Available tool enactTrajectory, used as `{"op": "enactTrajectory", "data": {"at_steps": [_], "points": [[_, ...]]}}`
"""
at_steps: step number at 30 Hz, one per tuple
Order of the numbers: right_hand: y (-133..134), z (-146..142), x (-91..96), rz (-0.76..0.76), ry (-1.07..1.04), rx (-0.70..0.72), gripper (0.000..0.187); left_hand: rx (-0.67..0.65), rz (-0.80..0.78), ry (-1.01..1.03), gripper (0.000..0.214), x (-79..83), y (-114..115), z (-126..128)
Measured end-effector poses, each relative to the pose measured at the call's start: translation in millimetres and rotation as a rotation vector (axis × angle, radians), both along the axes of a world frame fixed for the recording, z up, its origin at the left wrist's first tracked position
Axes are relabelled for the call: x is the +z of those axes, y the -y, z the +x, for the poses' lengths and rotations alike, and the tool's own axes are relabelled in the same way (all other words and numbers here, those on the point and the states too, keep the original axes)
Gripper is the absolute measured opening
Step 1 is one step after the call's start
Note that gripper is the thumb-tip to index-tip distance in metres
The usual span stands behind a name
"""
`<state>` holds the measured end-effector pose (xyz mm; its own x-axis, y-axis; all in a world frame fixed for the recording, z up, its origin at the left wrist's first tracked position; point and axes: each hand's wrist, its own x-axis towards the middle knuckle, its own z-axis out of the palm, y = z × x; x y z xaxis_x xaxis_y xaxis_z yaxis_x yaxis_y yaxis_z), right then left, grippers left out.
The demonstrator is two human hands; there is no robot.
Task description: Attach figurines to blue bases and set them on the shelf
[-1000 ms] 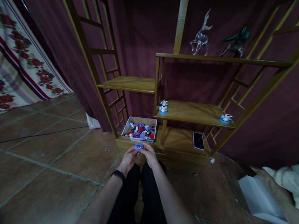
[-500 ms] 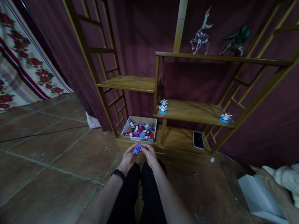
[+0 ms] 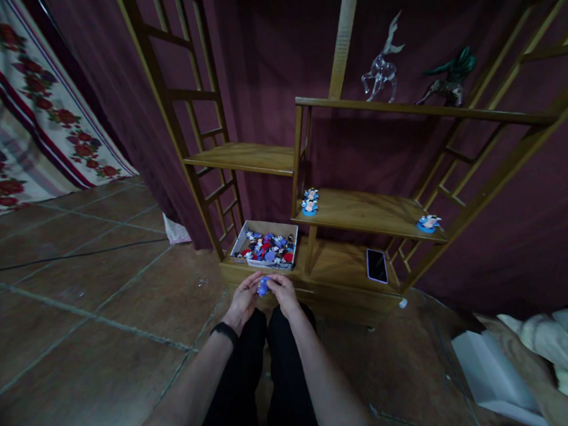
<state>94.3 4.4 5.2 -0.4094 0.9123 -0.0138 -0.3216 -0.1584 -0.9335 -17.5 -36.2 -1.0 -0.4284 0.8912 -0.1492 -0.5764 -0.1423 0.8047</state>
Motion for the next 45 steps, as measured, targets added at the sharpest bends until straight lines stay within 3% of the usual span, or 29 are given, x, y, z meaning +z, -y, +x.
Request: {"op": "enactTrajectory", "data": {"at_steps": [7,18,34,39,45], "points": [[-6.8,-1.2,-11.4,-0.053,0.015,-0.027,0.03,-0.017,-0.013,-0.008,0.032,0.5,1.6,1.1],[-9.4,-6.6,-13.6,-0.14,-0.102,-0.083,0.032,-0.049,-0.02,0.011,0.031,0.3,-1.3,0.9],[-20.1,-11.9,-22.5,-0.184,-0.064,-0.169,0.027,-0.255,-0.039,-0.049,0.038,4.7,3.7,3.9],[-17.5,-10.2,-19.7,-0.183,-0.063,-0.175,0.031,-0.231,-0.013,-0.051,0.038,5.1,4.0,5.9],[-10.8,-6.7,-10.7,-0.173,-0.1,-0.083,0.037,-0.119,-0.006,-0.015,0.035,2.7,1.9,5.6]]}}
